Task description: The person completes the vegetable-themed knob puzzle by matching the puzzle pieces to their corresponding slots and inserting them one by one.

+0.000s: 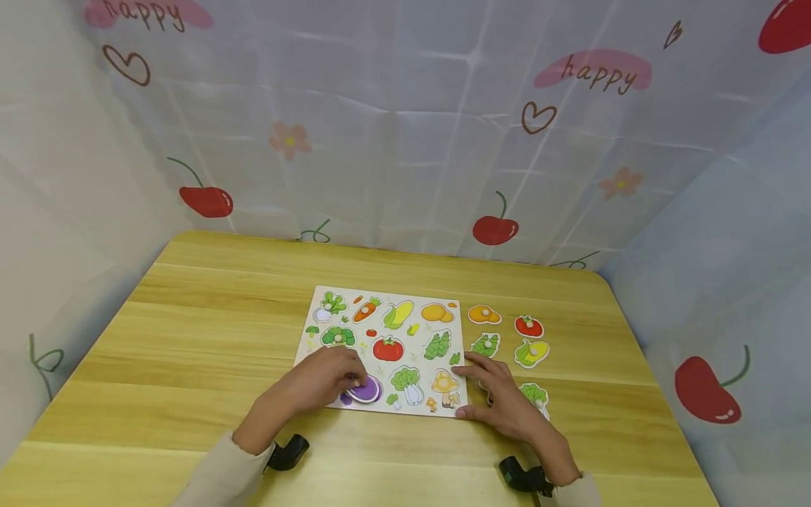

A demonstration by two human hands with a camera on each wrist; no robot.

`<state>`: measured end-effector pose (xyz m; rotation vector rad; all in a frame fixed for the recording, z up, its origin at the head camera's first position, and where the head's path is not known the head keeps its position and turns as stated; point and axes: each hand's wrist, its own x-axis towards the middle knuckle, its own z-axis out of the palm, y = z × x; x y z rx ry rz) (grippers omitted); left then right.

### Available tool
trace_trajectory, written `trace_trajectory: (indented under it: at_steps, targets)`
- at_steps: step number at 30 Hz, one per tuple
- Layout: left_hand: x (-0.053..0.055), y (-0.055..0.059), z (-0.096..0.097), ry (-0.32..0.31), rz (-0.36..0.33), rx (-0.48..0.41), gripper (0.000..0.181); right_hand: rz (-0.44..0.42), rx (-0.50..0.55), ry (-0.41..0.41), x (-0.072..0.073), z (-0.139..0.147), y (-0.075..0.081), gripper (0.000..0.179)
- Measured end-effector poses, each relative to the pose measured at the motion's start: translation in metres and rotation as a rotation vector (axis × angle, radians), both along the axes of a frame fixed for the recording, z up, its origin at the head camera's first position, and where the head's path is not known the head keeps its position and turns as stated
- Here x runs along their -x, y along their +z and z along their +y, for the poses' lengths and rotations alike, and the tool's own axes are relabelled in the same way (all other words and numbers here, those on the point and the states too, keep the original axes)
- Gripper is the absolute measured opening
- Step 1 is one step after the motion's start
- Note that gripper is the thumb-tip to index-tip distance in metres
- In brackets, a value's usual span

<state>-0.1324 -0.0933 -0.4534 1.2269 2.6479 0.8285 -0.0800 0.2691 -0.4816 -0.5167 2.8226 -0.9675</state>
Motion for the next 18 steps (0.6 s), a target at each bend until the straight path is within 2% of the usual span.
trace_trajectory:
  at_steps: [8,18]
  targets:
    - [0.0,-0.009,0.009,-0.002,0.004,0.023,0.011,-0.004,0.003,0.002,0.0,0.0,-0.001,0.064]
    - [-0.006,-0.013,0.01,0.06,0.011,0.026,0.012,-0.005,-0.001,-0.002,0.0,0.0,-0.001,0.064]
